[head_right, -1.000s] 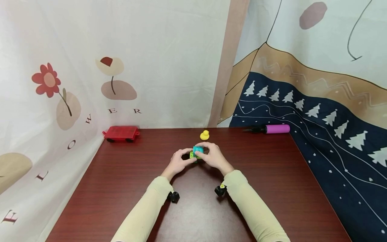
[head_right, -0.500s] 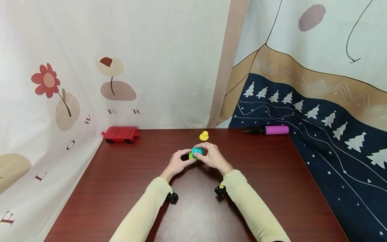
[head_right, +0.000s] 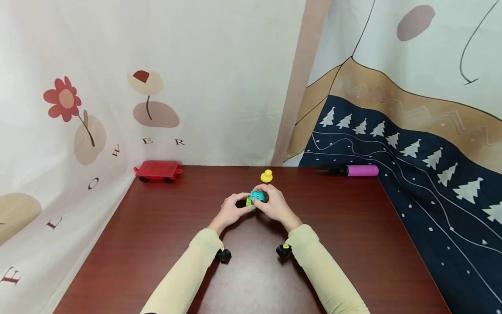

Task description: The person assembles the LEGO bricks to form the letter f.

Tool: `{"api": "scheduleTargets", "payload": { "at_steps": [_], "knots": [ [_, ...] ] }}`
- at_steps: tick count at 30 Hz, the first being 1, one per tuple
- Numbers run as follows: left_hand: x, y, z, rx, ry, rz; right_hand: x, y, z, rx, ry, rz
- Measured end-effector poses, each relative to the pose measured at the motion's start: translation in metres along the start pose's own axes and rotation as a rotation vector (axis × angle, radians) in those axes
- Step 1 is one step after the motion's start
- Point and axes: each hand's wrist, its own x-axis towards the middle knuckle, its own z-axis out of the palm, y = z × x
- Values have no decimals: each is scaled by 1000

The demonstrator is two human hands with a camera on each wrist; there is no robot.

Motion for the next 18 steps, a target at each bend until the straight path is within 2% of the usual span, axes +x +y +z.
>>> {"api": "scheduleTargets", "payload": {
  "at_steps": [9, 18],
  "knots": [
    [0, 2, 0, 5, -9, 2, -3, 4, 4, 1, 47, -71],
    [2, 3, 0, -15, -31, -13, -7, 11, 2, 39, 26, -34]
  ]
}}
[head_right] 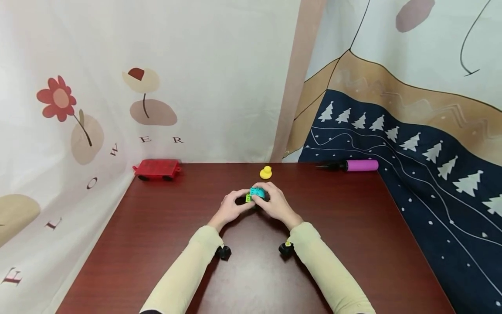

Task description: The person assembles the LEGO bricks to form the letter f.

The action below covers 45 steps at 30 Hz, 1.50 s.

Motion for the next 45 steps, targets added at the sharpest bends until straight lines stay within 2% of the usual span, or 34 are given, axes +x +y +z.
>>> {"api": "scheduleTargets", "payload": {
  "at_steps": [7, 11, 16, 20, 24, 35, 45],
  "knots": [
    [-4, -2, -1, 6, -34, -33, -1, 5, -1, 16, -23, 13],
    [-4, -1, -2, 11, -27, -11, 3, 4, -4, 19, -9, 20],
    [0, 3, -3, -1, -46, 30, 11, 4, -10, 33, 33, 80],
    [2, 7, -3, -13, -59, 38, 15, 6, -12, 48, 37, 116],
    [1, 10, -4, 5, -66, 35, 17, 8, -12, 51, 9, 138],
    [-3, 14, -8, 103, -61, 106, 21, 7, -13, 38, -51, 214],
    [-6, 12, -8, 133, -80, 55, 27, 8, -8, -104, -184, 248]
  ]
}}
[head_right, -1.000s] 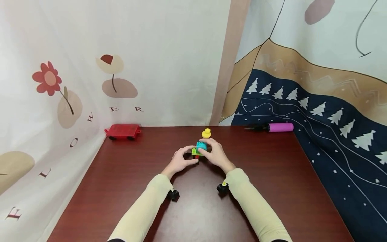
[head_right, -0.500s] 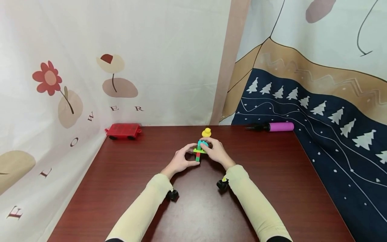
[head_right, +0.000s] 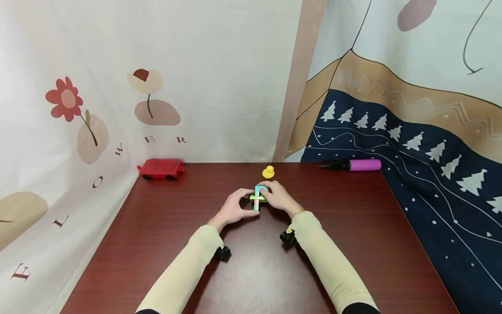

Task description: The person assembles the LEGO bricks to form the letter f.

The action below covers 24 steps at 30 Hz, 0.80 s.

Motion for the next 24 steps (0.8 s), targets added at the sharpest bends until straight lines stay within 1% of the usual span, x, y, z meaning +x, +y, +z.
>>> {"api": "scheduleTargets", "payload": {
  "at_steps": [4, 8, 11, 13, 15, 19, 24],
  "knots": [
    [-2, -2, 2, 3, -11, -5, 4, 1, 0, -57, -49, -25],
    [-4, -2, 2, -12, -14, 6, 4, 2, -1, -88, -63, -39],
    [-4, -2, 2, -25, -7, 13, 2, 1, 1, -73, -42, -20],
    [-5, -3, 2, -29, -7, 9, 0, 1, 3, -45, -23, 0],
    [-6, -3, 3, -23, -14, 0, -1, 1, 5, -17, -6, 23],
    [-5, -4, 3, -1, -21, -10, -2, 2, 5, -9, 19, 31],
    [-4, -5, 3, 8, -25, -14, -2, 2, 5, -6, 17, 45]
  ]
}}
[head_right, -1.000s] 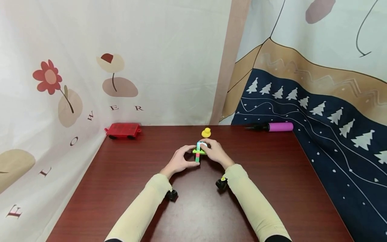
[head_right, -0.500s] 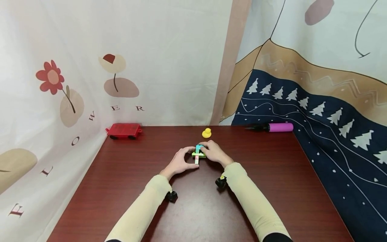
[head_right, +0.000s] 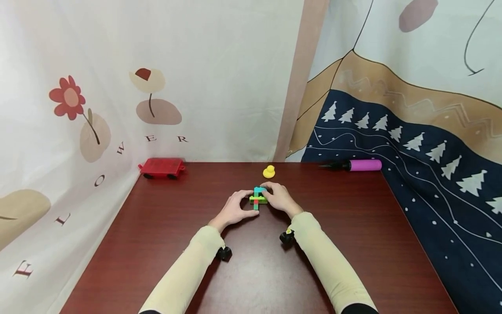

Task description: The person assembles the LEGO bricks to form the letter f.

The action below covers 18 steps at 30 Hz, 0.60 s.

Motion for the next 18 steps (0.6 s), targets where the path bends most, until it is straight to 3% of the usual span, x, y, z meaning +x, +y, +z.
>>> {"api": "scheduleTargets", "payload": {
  "at_steps": [11, 18],
  "knots": [
    [3, 4, 2, 16, -13, -5, -3, 2, -5, -8, 12, 19],
    [-6, 0, -3, -8, -33, -1, -10, 9, -12, -26, 17, 7]
  ]
}}
